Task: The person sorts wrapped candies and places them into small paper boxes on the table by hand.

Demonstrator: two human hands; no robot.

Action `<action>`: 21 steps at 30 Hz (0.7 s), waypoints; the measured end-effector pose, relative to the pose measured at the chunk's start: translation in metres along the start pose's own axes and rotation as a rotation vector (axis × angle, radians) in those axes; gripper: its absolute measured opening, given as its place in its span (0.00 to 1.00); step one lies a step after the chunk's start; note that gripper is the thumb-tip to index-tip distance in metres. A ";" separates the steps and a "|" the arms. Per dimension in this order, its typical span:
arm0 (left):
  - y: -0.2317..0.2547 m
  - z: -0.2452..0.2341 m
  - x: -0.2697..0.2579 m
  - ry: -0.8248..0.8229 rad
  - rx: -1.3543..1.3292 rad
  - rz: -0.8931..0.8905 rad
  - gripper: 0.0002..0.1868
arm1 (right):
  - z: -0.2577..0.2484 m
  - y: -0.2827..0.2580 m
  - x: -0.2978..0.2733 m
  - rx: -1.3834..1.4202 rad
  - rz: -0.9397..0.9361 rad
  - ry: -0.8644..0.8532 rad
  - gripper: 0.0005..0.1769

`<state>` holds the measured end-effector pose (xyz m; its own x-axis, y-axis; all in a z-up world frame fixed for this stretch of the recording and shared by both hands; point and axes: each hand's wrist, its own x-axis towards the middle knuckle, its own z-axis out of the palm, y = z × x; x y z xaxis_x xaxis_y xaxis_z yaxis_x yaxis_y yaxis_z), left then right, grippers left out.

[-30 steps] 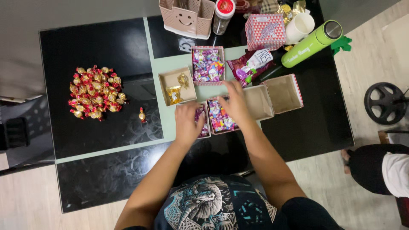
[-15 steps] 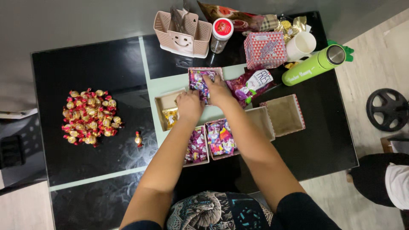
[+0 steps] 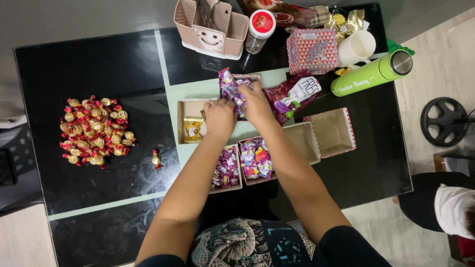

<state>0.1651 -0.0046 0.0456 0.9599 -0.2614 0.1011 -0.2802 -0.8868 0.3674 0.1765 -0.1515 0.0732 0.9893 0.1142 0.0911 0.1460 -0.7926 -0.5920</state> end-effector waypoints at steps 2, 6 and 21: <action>0.001 -0.010 -0.005 0.081 -0.078 0.013 0.09 | -0.007 0.000 -0.002 0.046 -0.037 0.047 0.32; 0.004 -0.031 -0.020 0.277 -0.336 0.049 0.07 | -0.014 0.009 -0.007 0.140 -0.096 0.180 0.30; -0.064 -0.072 -0.172 0.621 -1.068 -0.353 0.07 | 0.015 -0.082 -0.070 0.403 -0.204 0.190 0.28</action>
<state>0.0185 0.1241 0.0716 0.9036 0.4001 0.1529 -0.1440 -0.0523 0.9882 0.0956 -0.0855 0.1031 0.9274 0.1022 0.3598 0.3642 -0.4664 -0.8061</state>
